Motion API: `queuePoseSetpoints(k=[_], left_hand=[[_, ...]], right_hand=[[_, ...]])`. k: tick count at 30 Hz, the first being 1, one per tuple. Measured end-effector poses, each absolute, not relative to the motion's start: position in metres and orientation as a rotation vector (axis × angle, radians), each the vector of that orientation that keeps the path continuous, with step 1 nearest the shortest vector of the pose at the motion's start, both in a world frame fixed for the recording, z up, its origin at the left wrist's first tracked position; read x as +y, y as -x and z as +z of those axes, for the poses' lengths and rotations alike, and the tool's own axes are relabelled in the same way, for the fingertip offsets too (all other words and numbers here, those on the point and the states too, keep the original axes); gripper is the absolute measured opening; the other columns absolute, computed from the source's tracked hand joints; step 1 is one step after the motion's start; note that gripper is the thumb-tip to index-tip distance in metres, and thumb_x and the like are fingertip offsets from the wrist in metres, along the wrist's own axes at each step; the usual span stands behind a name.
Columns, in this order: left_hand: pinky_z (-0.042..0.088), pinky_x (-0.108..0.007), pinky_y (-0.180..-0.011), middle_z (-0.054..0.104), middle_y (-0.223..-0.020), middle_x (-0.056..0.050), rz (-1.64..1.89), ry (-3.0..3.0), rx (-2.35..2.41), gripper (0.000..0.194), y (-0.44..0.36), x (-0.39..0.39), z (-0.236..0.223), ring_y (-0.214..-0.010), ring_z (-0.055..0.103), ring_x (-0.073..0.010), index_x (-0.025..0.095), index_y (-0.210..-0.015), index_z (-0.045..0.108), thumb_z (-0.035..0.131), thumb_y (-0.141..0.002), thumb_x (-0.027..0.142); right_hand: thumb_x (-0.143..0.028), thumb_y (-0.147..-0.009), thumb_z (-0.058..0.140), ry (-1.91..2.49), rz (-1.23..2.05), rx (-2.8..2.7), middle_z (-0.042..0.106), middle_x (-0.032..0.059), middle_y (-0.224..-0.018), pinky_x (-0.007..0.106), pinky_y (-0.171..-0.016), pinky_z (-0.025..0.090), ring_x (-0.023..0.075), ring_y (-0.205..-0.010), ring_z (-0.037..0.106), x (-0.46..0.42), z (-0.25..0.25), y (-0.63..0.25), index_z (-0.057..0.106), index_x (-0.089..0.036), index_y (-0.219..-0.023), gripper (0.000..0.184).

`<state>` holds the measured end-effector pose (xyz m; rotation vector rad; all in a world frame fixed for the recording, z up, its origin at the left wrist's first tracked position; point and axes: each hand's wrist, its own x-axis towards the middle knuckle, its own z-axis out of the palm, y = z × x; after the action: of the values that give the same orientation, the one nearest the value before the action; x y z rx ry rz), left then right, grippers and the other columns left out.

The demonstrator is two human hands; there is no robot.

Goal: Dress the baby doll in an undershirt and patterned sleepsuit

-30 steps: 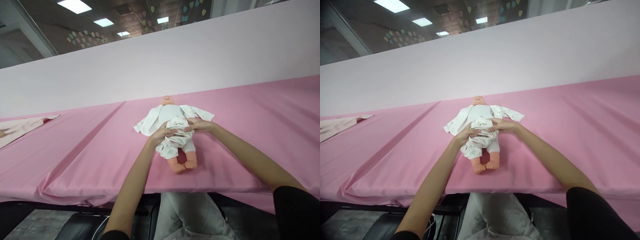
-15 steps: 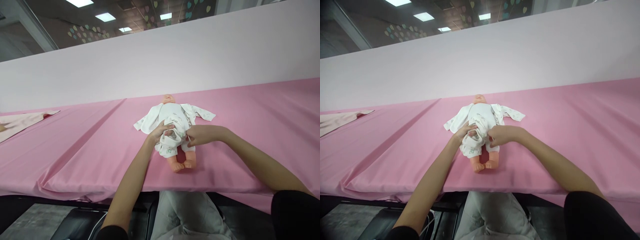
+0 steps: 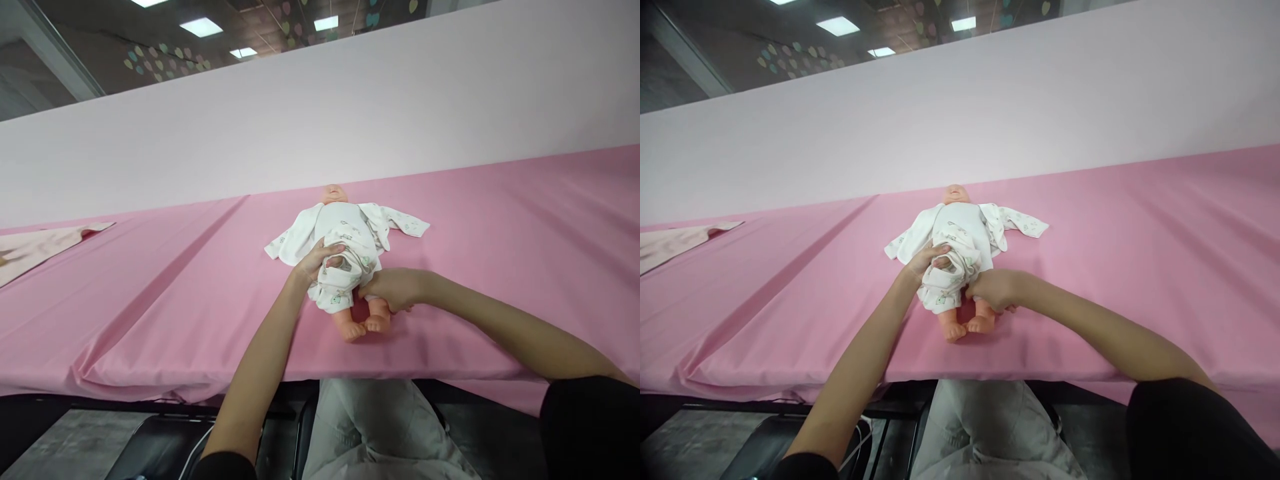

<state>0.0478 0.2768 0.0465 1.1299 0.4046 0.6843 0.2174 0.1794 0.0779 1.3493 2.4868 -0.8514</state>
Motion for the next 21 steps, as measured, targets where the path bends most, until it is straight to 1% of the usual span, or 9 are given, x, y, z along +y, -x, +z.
queuePoseSetpoints(k=[3,4,6,10,13,15,16,18,21], left_hand=[[0.023,-0.016,-0.036,0.032,-0.042,0.01,0.693,-1.118,0.407,0.033,-0.048,0.275,0.048,-0.034,0.027,-0.0016,0.015,-0.067,0.046,0.077,-0.06,0.025],[0.023,-0.016,-0.036,0.032,-0.042,0.01,0.697,-1.113,0.405,0.034,-0.048,0.275,0.048,-0.033,0.027,-0.0016,0.015,-0.067,0.045,0.077,-0.06,0.025],[0.023,-0.015,-0.036,0.032,-0.043,0.011,0.712,-1.105,0.41,0.035,-0.048,0.276,0.047,-0.034,0.028,-0.0013,0.016,-0.066,0.043,0.077,-0.06,0.024],[0.022,-0.014,-0.036,0.033,-0.043,0.01,0.725,-1.116,0.412,0.033,-0.048,0.276,0.046,-0.034,0.028,-0.0009,0.015,-0.067,0.045,0.077,-0.062,0.023],[0.021,-0.015,-0.035,0.033,-0.039,0.01,0.692,-1.128,0.415,0.033,-0.048,0.274,0.048,-0.033,0.027,-0.0015,0.015,-0.063,0.045,0.076,-0.063,0.025],[0.022,-0.016,-0.035,0.033,-0.037,0.009,0.666,-1.125,0.44,0.033,-0.048,0.273,0.05,-0.032,0.027,-0.002,0.015,-0.059,0.045,0.075,-0.064,0.027],[0.025,-0.017,-0.035,0.035,-0.037,0.008,0.671,-1.121,0.458,0.032,-0.048,0.273,0.051,-0.032,0.03,-0.0027,0.015,-0.059,0.046,0.075,-0.064,0.027],[0.034,-0.018,-0.04,0.047,-0.043,0.004,0.72,-1.105,0.505,0.026,-0.048,0.274,0.052,-0.037,0.043,-0.0059,0.013,-0.063,0.052,0.076,-0.062,0.025],[0.047,-0.023,-0.056,0.064,-0.065,-0.003,0.814,-1.077,0.548,0.027,-0.05,0.275,0.05,-0.058,0.06,-0.0132,0.011,-0.078,0.061,0.076,-0.058,0.019]], right_hand=[[-0.011,-0.068,0.057,-1.442,-0.522,2.553,0.066,0.0052,-0.086,0.023,-0.055,0.037,0.0169,-0.069,0.06,0.172,0.078,-0.206,0.063,-0.016,-0.09,0.024],[-0.014,-0.071,0.055,-1.432,-0.459,2.555,0.066,0.0061,-0.091,0.024,-0.057,0.037,0.018,-0.075,0.06,0.171,0.079,-0.204,0.063,-0.015,-0.087,0.018],[-0.016,-0.073,0.054,-1.31,-0.38,2.554,0.066,0.0053,-0.091,0.024,-0.058,0.034,0.0183,-0.078,0.058,0.171,0.084,-0.204,0.064,-0.015,-0.086,0.016],[-0.01,-0.067,0.053,-1.101,-0.241,2.661,0.065,0.0018,-0.084,0.024,-0.054,0.027,0.0152,-0.071,0.054,0.173,0.101,-0.216,0.064,-0.019,-0.089,0.026],[-0.01,-0.067,0.049,-1.185,-0.159,2.725,0.06,0.0003,-0.068,0.024,-0.052,0.023,0.0116,-0.058,0.047,0.172,0.117,-0.225,0.063,-0.019,-0.076,0.019],[-0.012,-0.067,0.049,-1.232,-0.121,2.757,0.057,-0.001,-0.06,0.025,-0.053,0.022,0.0104,-0.053,0.043,0.171,0.124,-0.23,0.063,-0.02,-0.073,0.017],[-0.014,-0.067,0.05,-1.256,-0.098,2.774,0.055,-0.0017,-0.058,0.025,-0.053,0.022,0.0102,-0.052,0.042,0.172,0.127,-0.231,0.063,-0.021,-0.074,0.017],[-0.018,-0.068,0.051,-1.318,-0.038,2.812,0.052,-0.0028,-0.054,0.026,-0.054,0.02,0.0102,-0.05,0.039,0.173,0.128,-0.233,0.064,-0.023,-0.077,0.016],[-0.026,-0.073,0.051,-1.482,0.052,2.862,0.048,-0.0032,-0.051,0.026,-0.053,0.018,0.01,-0.047,0.036,0.176,0.127,-0.233,0.064,-0.025,-0.073,0.013]])
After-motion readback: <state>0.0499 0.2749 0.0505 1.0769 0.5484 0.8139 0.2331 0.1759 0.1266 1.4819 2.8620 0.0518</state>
